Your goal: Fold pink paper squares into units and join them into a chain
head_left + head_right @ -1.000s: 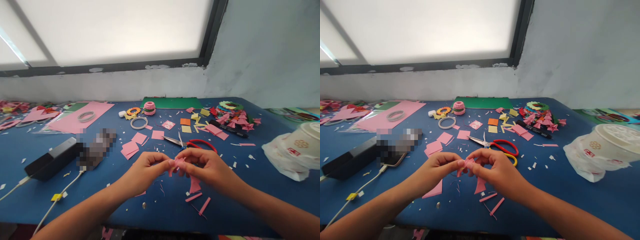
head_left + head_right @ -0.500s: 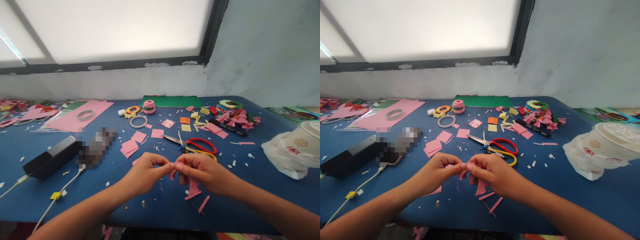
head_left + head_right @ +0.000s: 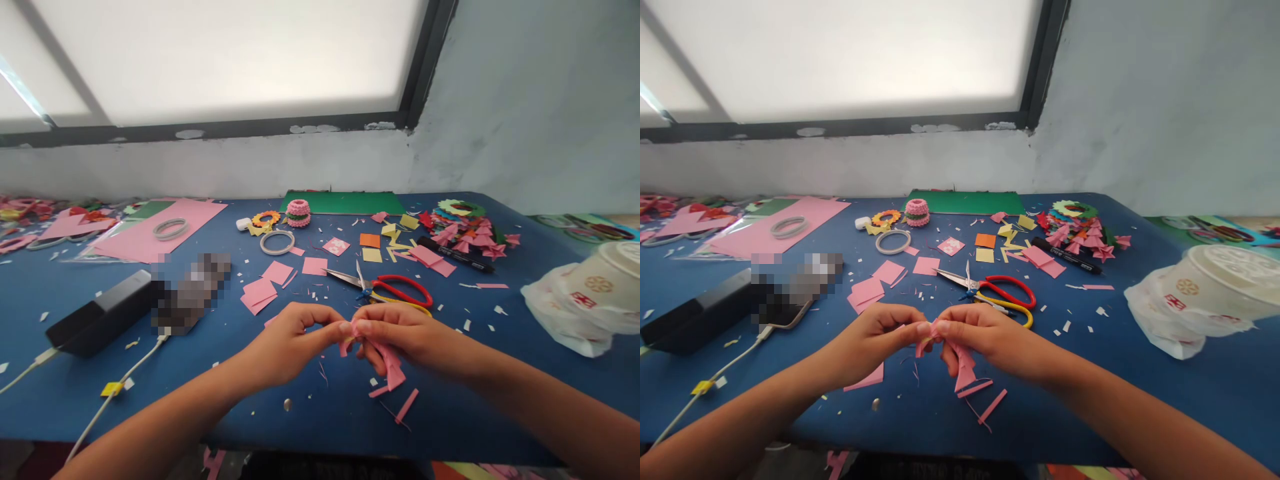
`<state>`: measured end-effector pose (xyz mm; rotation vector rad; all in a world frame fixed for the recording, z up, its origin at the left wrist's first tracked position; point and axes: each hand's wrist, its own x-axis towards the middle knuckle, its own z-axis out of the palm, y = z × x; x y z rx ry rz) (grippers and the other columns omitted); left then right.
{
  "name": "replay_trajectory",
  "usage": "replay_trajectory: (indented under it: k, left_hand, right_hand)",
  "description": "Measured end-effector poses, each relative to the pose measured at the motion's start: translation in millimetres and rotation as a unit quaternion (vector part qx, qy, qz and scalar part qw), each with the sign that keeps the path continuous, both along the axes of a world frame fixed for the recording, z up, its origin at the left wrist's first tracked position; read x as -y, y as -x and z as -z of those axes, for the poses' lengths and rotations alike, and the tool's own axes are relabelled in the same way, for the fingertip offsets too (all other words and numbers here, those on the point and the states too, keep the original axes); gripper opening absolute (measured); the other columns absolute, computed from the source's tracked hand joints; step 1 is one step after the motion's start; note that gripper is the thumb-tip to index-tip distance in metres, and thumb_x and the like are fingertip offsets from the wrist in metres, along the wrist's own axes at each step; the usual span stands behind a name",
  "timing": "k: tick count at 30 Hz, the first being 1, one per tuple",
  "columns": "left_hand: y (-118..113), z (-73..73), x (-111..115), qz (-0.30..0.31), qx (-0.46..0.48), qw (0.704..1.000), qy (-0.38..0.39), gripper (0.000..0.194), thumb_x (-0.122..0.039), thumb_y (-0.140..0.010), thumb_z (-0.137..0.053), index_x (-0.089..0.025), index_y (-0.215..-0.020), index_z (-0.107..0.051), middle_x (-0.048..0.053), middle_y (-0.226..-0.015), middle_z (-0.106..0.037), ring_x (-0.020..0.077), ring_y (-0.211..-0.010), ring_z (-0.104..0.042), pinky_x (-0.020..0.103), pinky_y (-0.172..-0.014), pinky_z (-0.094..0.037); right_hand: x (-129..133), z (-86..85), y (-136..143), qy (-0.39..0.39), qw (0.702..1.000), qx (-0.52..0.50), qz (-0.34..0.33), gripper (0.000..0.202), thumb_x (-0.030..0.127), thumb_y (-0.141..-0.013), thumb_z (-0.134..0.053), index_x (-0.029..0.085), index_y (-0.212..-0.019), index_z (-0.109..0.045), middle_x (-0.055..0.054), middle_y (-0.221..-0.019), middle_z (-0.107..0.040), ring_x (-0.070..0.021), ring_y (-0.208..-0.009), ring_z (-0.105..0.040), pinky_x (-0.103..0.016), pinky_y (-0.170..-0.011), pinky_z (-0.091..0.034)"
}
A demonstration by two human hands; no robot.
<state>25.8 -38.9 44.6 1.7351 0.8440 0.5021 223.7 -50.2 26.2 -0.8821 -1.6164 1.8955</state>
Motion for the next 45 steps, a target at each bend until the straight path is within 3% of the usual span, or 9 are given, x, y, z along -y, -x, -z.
replay_trajectory:
  k: [5, 8, 12, 15, 20, 33, 41, 43, 45]
  left_hand:
    - [0.1, -1.9, 2.2, 0.008, 0.008, 1.000, -0.009, 0.031, -0.036, -0.088, -0.046, -0.015, -0.070, -0.061, 0.000, -0.072, -0.060, 0.0109, -0.072, -0.053, 0.022, -0.068, -0.039]
    - [-1.5, -2.8, 5.2, -0.021, -0.024, 0.999, -0.019, 0.031, -0.036, -0.085, -0.051, -0.014, -0.067, -0.062, -0.001, -0.067, -0.060, 0.0099, -0.066, -0.051, 0.021, -0.062, -0.038]
    - [-4.2, -3.6, 8.9, -0.072, -0.082, 0.994, -0.029, 0.032, -0.038, -0.081, -0.053, -0.014, -0.063, -0.063, -0.002, -0.058, -0.057, 0.0079, -0.053, -0.045, 0.019, -0.050, -0.034]
    - [-5.4, -3.8, 10.2, -0.083, -0.097, 0.991, -0.028, 0.032, -0.038, -0.081, -0.052, -0.014, -0.063, -0.064, -0.002, -0.057, -0.057, 0.0070, -0.048, -0.043, 0.018, -0.046, -0.033]
    - [-7.4, -2.6, 11.4, -0.084, -0.109, 0.989, -0.053, 0.031, -0.035, -0.080, -0.051, -0.015, -0.063, -0.066, 0.001, -0.061, -0.063, 0.0115, -0.060, -0.053, 0.019, -0.052, -0.038]
    - [-9.0, 6.6, 10.6, -0.080, -0.124, 0.987, -0.059, 0.029, -0.036, -0.079, -0.051, -0.014, -0.067, -0.067, -0.001, -0.059, -0.063, 0.0107, -0.057, -0.052, 0.021, -0.053, -0.039]
    - [-8.7, 7.7, 7.9, -0.077, -0.120, 0.987, -0.071, 0.030, -0.037, -0.081, -0.052, -0.014, -0.069, -0.068, -0.001, -0.060, -0.063, 0.0106, -0.057, -0.051, 0.021, -0.056, -0.039]
    - [-8.1, 6.0, 7.3, -0.076, -0.112, 0.989, -0.068, 0.030, -0.037, -0.081, -0.052, -0.015, -0.068, -0.068, -0.001, -0.060, -0.063, 0.0106, -0.058, -0.051, 0.021, -0.056, -0.039]
    - [-7.3, 3.6, 6.6, -0.072, -0.094, 0.991, -0.060, 0.030, -0.036, -0.082, -0.052, -0.015, -0.067, -0.067, 0.000, -0.063, -0.064, 0.0110, -0.061, -0.053, 0.021, -0.057, -0.040]
  right_hand:
    - [1.5, 1.1, 0.2, 0.030, 0.999, -0.033, 0.007, 0.029, 0.040, -0.089, -0.046, 0.013, -0.083, -0.057, 0.002, -0.057, -0.055, -0.0057, -0.048, -0.046, -0.017, -0.048, -0.035]
    - [5.1, -5.2, 2.2, -0.076, 0.994, 0.064, 0.036, 0.027, 0.039, -0.087, -0.048, 0.014, -0.081, -0.057, 0.001, -0.062, -0.056, -0.0078, -0.051, -0.052, -0.019, -0.050, -0.038]
    - [10.8, -13.2, 7.0, -0.258, 0.943, 0.194, 0.085, 0.015, 0.028, -0.083, -0.052, 0.016, -0.085, -0.060, 0.000, -0.067, -0.061, -0.0116, -0.059, -0.057, -0.022, -0.057, -0.042]
    - [13.0, -13.3, 9.6, -0.327, 0.911, 0.235, 0.089, 0.013, 0.021, -0.081, -0.050, 0.016, -0.081, -0.062, 0.000, -0.065, -0.063, -0.0115, -0.059, -0.058, -0.023, -0.060, -0.043]
    - [14.4, -8.2, 11.2, -0.377, 0.882, 0.267, 0.088, 0.016, 0.019, -0.078, -0.048, 0.017, -0.077, -0.064, 0.001, -0.063, -0.063, -0.0110, -0.058, -0.058, -0.022, -0.058, -0.041]
    - [15.7, 5.7, 12.5, -0.464, 0.825, 0.304, 0.108, 0.018, 0.018, -0.077, -0.044, 0.016, -0.067, -0.058, 0.000, -0.055, -0.058, -0.0109, -0.049, -0.053, -0.022, -0.051, -0.035]
    - [15.0, 4.5, 12.1, -0.474, 0.816, 0.315, 0.104, 0.019, 0.018, -0.079, -0.044, 0.015, -0.070, -0.060, -0.001, -0.056, -0.057, -0.0119, -0.051, -0.052, -0.024, -0.052, -0.036]
    - [14.3, -0.2, 10.7, -0.441, 0.839, 0.303, 0.099, 0.020, 0.018, -0.080, -0.044, 0.015, -0.071, -0.062, 0.000, -0.055, -0.057, -0.0119, -0.051, -0.052, -0.024, -0.052, -0.037]
    - [13.1, -5.6, 8.5, -0.382, 0.881, 0.264, 0.090, 0.021, 0.020, -0.082, -0.045, 0.016, -0.075, -0.065, 0.000, -0.057, -0.060, -0.0116, -0.053, -0.055, -0.023, -0.054, -0.040]
